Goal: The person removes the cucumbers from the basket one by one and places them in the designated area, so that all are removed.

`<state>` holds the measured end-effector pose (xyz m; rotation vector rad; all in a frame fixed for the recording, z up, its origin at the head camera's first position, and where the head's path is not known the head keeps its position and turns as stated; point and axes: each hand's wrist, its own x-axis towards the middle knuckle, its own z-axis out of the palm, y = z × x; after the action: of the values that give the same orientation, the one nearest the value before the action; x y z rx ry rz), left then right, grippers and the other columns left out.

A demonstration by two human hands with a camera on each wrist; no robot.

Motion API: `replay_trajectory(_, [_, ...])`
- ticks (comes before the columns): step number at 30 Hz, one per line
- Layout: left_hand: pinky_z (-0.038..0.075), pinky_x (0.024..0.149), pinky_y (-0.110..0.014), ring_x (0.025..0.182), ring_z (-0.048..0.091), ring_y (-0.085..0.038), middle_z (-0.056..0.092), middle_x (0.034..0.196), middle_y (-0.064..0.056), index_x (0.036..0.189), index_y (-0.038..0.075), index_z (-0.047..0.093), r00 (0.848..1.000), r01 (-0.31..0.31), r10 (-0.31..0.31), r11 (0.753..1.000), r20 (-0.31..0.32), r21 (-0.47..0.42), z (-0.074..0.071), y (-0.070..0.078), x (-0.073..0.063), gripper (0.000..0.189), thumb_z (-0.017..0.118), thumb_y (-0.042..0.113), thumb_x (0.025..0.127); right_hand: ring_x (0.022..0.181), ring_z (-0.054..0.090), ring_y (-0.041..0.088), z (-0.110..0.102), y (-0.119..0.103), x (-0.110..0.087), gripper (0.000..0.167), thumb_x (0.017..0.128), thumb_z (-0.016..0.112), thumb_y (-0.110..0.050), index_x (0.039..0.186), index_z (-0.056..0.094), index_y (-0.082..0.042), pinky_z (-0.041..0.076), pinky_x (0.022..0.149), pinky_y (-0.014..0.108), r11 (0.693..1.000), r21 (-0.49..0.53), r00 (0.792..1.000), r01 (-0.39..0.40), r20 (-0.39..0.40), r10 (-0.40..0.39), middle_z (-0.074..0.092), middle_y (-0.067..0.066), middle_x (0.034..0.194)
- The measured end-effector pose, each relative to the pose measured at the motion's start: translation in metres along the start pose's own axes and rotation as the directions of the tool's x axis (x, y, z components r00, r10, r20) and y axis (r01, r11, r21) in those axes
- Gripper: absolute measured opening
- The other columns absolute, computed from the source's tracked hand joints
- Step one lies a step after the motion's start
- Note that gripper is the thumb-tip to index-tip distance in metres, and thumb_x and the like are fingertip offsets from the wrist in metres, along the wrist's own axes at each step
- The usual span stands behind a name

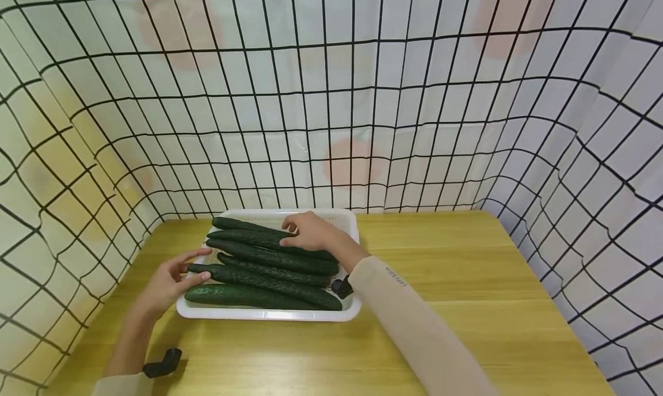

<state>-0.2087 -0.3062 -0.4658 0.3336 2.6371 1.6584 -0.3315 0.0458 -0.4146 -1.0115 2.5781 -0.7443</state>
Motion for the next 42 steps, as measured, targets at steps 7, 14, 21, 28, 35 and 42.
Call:
replay_trajectory(7, [0.051, 0.058, -0.029, 0.080, 0.056, -0.015, 0.053, 0.148, -0.021, 0.149, 0.012, 0.054, 0.999, 0.041, -0.041, 0.999, -0.011, 0.006, 0.004, 0.000, -0.003, 0.056, 0.072, 0.020, 0.096, 0.131, 0.060, 0.027, 0.016, -0.002, 0.003, 0.051, 0.100, 0.065, -0.035, 0.143, 0.059, -0.008, 0.048, 0.110, 0.043, 0.996, -0.093, 1.000, 0.014, 0.015, -0.013, 0.063, 0.010, 0.142])
replay_trajectory(14, [0.054, 0.057, -0.031, 0.075, 0.060, -0.012, 0.055, 0.145, -0.025, 0.148, 0.010, 0.054, 0.999, 0.037, -0.038, 0.999, -0.013, -0.039, 0.005, 0.002, -0.004, 0.055, 0.072, 0.016, 0.096, 0.126, 0.060, 0.027, 0.020, -0.001, 0.004, 0.052, 0.102, 0.062, -0.036, 0.145, 0.059, -0.007, 0.048, 0.108, 0.042, 0.992, -0.128, 1.000, 0.013, 0.027, -0.010, 0.064, 0.012, 0.137])
replay_trajectory(21, [0.051, 0.057, -0.028, 0.079, 0.055, -0.013, 0.052, 0.150, -0.021, 0.148, 0.010, 0.054, 0.999, 0.043, -0.044, 0.999, -0.019, -0.026, 0.006, 0.004, -0.005, 0.056, 0.072, 0.017, 0.096, 0.124, 0.058, 0.027, 0.022, 0.001, 0.004, 0.050, 0.104, 0.060, -0.035, 0.145, 0.058, -0.006, 0.047, 0.107, 0.042, 0.994, -0.113, 0.999, 0.006, 0.033, -0.002, 0.062, 0.011, 0.137])
replay_trajectory(28, [0.046, 0.056, -0.026, 0.080, 0.054, -0.011, 0.052, 0.151, -0.019, 0.149, 0.011, 0.054, 0.999, 0.047, -0.047, 0.999, -0.025, -0.008, 0.006, 0.004, -0.004, 0.056, 0.072, 0.018, 0.096, 0.134, 0.056, 0.029, 0.020, -0.002, 0.003, 0.048, 0.104, 0.060, -0.032, 0.143, 0.056, -0.004, 0.045, 0.112, 0.043, 0.998, -0.056, 1.000, -0.004, 0.030, 0.006, 0.060, 0.014, 0.143])
replay_trajectory(35, [0.046, 0.056, -0.026, 0.082, 0.056, -0.014, 0.051, 0.153, -0.020, 0.148, 0.012, 0.054, 0.998, 0.049, -0.049, 0.999, -0.028, -0.006, 0.007, 0.004, -0.003, 0.056, 0.072, 0.020, 0.096, 0.134, 0.053, 0.029, 0.016, -0.001, 0.000, 0.052, 0.104, 0.060, -0.033, 0.148, 0.053, -0.007, 0.044, 0.112, 0.044, 0.998, -0.060, 0.999, -0.004, 0.044, 0.006, 0.055, 0.013, 0.146])
replay_trajectory(42, [0.053, 0.059, -0.029, 0.082, 0.063, -0.010, 0.050, 0.153, -0.022, 0.149, 0.008, 0.052, 0.999, 0.046, -0.047, 0.997, -0.023, -0.060, 0.006, 0.004, -0.005, 0.056, 0.071, 0.016, 0.097, 0.139, 0.051, 0.027, 0.010, -0.003, -0.001, 0.054, 0.104, 0.058, -0.035, 0.151, 0.050, -0.010, 0.043, 0.114, 0.043, 0.998, -0.035, 0.998, 0.047, 0.038, -0.045, 0.053, 0.011, 0.151])
